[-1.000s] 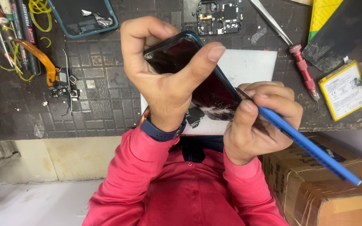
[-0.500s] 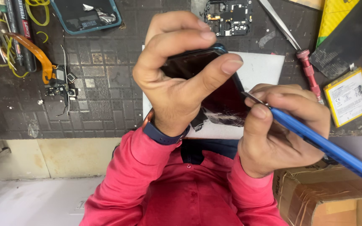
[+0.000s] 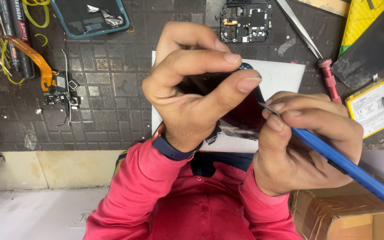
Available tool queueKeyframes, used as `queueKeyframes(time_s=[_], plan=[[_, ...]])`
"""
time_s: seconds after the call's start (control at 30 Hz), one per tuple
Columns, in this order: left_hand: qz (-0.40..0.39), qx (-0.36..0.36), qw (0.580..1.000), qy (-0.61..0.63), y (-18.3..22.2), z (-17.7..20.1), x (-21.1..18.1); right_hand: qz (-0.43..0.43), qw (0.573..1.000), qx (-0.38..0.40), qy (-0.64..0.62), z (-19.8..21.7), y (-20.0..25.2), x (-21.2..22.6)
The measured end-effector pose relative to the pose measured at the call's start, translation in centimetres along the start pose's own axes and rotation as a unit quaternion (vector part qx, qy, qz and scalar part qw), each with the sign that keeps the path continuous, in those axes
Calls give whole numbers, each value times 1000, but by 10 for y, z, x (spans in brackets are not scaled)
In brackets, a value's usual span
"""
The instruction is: The person uses a blue plastic pry tool to separate the screen assembly from the frame of a smartphone with a cracked display. They work along the edges to release adhesive and then switch to a metal spudger to carefully disconnect internal ribbon cables.
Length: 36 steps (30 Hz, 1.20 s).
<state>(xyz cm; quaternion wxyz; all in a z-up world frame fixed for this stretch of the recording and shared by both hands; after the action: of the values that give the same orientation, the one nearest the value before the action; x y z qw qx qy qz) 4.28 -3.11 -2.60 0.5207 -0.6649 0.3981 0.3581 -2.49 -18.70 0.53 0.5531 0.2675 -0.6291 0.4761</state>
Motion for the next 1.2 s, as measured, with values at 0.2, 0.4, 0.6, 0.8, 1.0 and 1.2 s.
queueKeyframes(time_s=[0.2, 0.4, 0.6, 0.8, 1.0, 1.2], plan=[[-7, 5, 1000, -25, -2, 0, -3, 9, 1000, -5, 12, 0, 0, -2], [-9, -2, 999, -51, -5, 1, -5, 17, 999, -5, 27, -5, 0, 2], [-11, -7, 996, -86, -6, 3, -8, 81, 986, 23, 146, -10, -2, 11], [-42, -10, 991, -129, -10, 1, -14, 93, 980, 27, 176, -11, -6, 6], [-33, -16, 989, -142, -12, 0, -16, 69, 983, 24, 171, -5, -3, -4], [-35, 2, 990, -138, -12, -4, -14, 59, 977, 14, 205, 0, -1, -2]])
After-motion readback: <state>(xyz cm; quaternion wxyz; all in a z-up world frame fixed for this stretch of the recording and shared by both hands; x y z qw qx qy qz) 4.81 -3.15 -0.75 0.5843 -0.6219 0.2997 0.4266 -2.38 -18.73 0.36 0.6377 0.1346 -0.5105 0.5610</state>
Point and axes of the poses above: each hand's wrist, its own y-axis away from the middle knuckle, its own z-axis out of the back of the hand, x = y × z, the point moved 6 cm from there along -y, towards the middle knuckle, and after that the axes turned 6 degrees about -z, right-handed, at the moved point
